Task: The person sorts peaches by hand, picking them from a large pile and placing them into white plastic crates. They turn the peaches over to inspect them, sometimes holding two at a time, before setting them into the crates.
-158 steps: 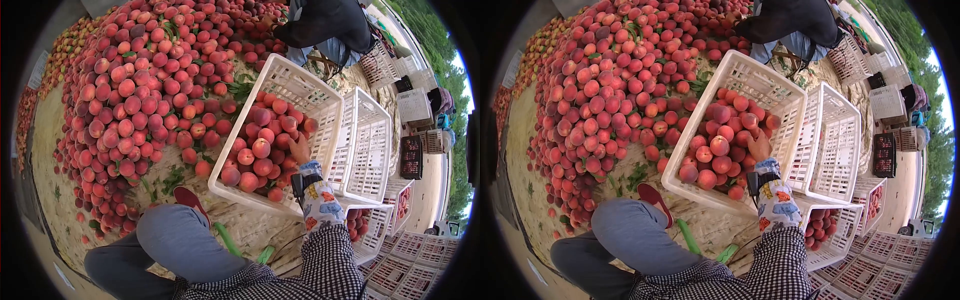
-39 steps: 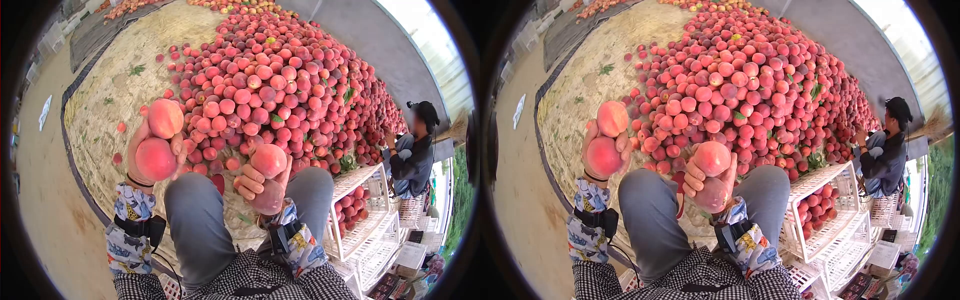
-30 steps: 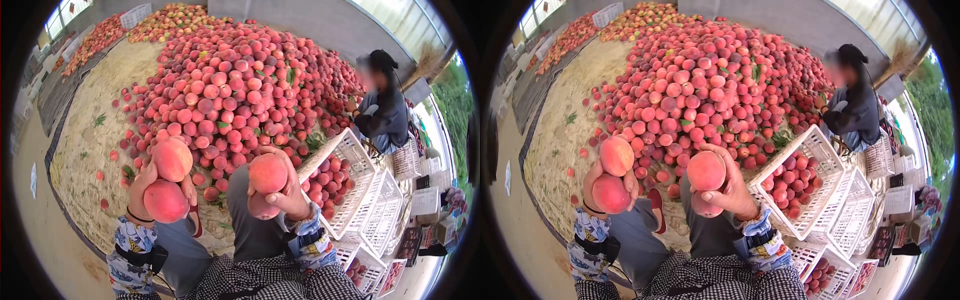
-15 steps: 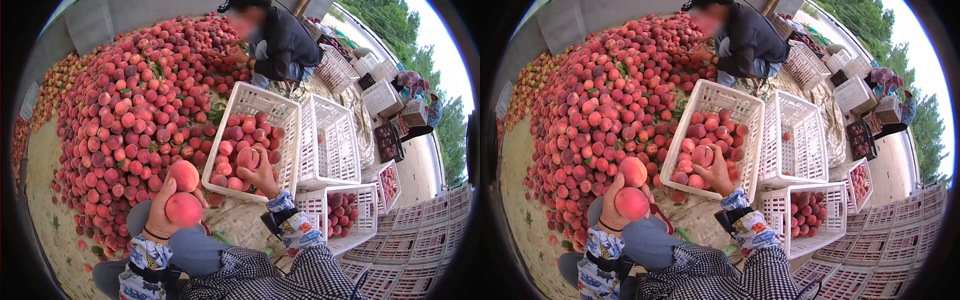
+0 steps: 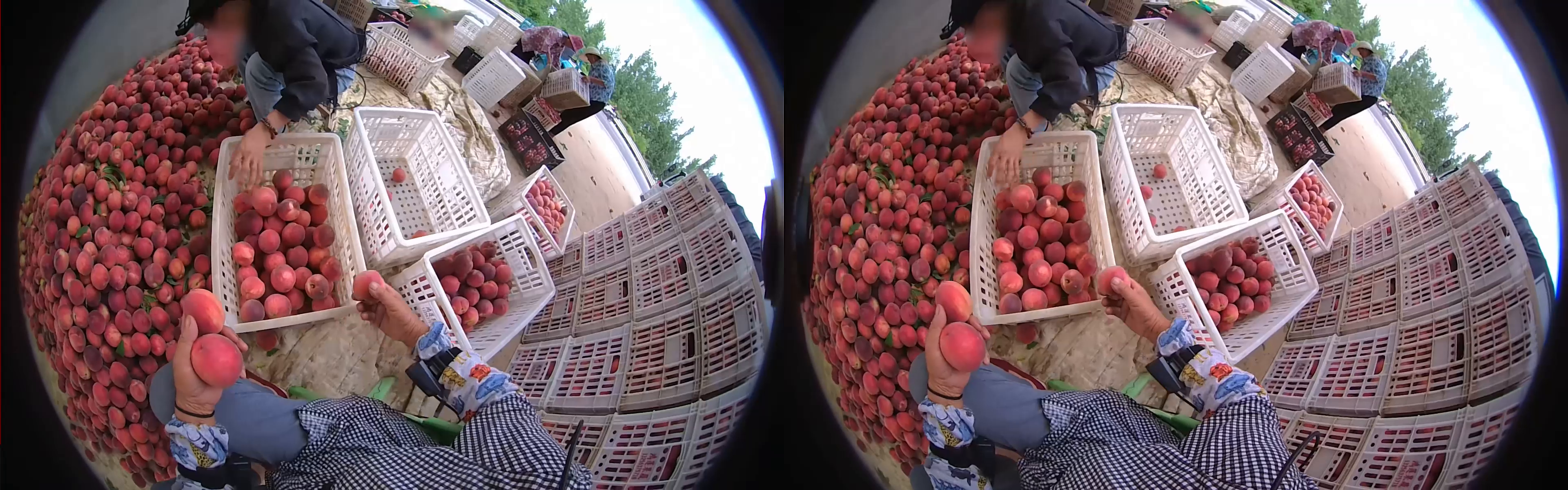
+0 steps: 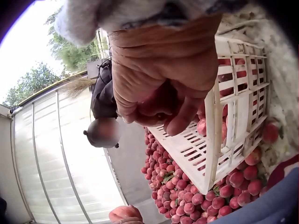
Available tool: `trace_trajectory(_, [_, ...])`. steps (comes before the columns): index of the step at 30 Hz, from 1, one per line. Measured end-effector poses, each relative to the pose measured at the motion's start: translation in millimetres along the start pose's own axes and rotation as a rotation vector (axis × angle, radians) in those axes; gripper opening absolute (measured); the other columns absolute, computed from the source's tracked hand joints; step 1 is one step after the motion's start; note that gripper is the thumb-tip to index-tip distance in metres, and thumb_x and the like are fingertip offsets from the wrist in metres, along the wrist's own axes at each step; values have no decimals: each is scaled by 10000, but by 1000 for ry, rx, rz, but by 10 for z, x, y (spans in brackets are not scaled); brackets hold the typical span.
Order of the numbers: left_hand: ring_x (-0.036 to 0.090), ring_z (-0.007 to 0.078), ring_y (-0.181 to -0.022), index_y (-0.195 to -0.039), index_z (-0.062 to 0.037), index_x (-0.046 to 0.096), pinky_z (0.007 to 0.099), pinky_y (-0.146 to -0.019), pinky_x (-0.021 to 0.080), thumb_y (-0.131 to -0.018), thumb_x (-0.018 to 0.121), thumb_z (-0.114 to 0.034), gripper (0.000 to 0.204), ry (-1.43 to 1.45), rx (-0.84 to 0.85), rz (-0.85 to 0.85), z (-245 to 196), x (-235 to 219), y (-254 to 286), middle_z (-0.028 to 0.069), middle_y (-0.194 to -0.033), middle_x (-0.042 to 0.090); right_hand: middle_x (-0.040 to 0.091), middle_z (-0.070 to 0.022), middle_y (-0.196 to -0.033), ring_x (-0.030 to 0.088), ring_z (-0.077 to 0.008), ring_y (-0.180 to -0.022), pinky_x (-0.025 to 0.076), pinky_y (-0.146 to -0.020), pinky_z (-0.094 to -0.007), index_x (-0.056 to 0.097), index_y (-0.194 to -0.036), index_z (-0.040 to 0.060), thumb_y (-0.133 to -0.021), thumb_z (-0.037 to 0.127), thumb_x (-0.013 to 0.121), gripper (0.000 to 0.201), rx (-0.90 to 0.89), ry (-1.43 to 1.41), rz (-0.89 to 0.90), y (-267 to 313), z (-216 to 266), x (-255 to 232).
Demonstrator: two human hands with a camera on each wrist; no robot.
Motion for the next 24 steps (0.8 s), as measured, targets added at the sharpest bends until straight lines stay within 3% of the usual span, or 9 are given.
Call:
trace_trajectory(4, [657, 294, -606, -1148, -71, 447, 384, -440, 564, -1000, 419, -488, 443, -11, 4, 11, 57, 9, 19, 213, -813, 623, 632, 1, -888, 615, -139, -778, 530, -686, -291, 594, -1055, 142, -915, 342, 666, 255, -88, 46, -386, 366, 724, -1092])
trace_trajectory(6, [657, 286, -605, -1152, -68, 447, 374, -443, 566, -999, 418, -493, 452, -27, 27, 6, 19, 42, 54, 213, -812, 625, 655, -14, -911, 611, -167, -810, 519, -720, -313, 613, -1045, 124, -883, 366, 700, 304, -202, 92, -429, 569, 1057, -1534])
trace_trajectory(9, [658, 274, -603, -1157, -62, 448, 362, -451, 572, -1001, 414, -490, 457, -4, 27, 4, 11, 5, 102, 209, -812, 626, 650, -11, -899, 612, -170, -829, 515, -730, -329, 612, -1048, 133, -879, 364, 705, 301, -232, 69, -486, 761, 1089, -1659])
trace_trajectory(12, [654, 259, -607, -1166, -55, 448, 344, -456, 566, -1005, 408, -489, 465, -25, 41, 10, 8, 4, 147, 201, -810, 628, 671, -26, -924, 624, -172, -813, 520, -711, -327, 617, -1074, 127, -885, 363, 698, 312, -134, -37, -387, 680, 549, -1432])
trace_trajectory(14, [651, 256, -609, -1168, -54, 450, 339, -457, 560, -1006, 406, -488, 465, -60, 70, -20, 16, -55, 155, 196, -810, 630, 678, -31, -934, 634, -165, -808, 523, -701, -303, 620, -1081, 108, -886, 381, 696, 344, -41, -40, -354, 699, 76, -907])
trace_trajectory(16, [648, 254, -610, -1169, -53, 452, 333, -457, 555, -1008, 404, -487, 465, -98, 89, -49, 21, -78, 199, 192, -809, 631, 645, -1, -896, 633, -147, -823, 539, -703, -287, 598, -1088, 159, -906, 398, 675, 310, 88, -73, -108, 660, -393, -513])
trace_trajectory(18, [646, 251, -623, -1173, -51, 456, 334, -452, 544, -1007, 409, -490, 471, -58, 74, -84, 31, -69, 224, 182, -806, 631, 644, 2, -911, 630, -138, -819, 541, -704, -272, 592, -1104, 155, -905, 403, 675, 329, 190, -121, -48, 643, -740, -255])
trace_trajectory(21, [673, 246, -725, -1186, -51, 495, 353, -416, 545, -977, 465, -506, 502, -139, 119, -18, 26, -70, 259, 122, -837, 627, 640, 2, -929, 624, -131, -821, 539, -723, -276, 588, -1104, 150, -906, 409, 674, 337, 277, -101, 20, 628, -1033, -236])
trace_trajectory(24, [654, 250, -644, -1183, -55, 460, 346, -443, 547, -994, 429, -511, 493, -97, 96, -70, 35, -66, 262, 166, -808, 631, 635, 3, -936, 615, -126, -826, 533, -741, -278, 588, -1099, 146, -908, 415, 670, 340, 335, -95, -12, 694, -1102, -347])
Point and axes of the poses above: each hand's wrist, its own y-axis away from the middle knuckle, its own x-axis out of the palm, z = x × y, the point moved 4 cm from there along -y, towards the middle knuckle
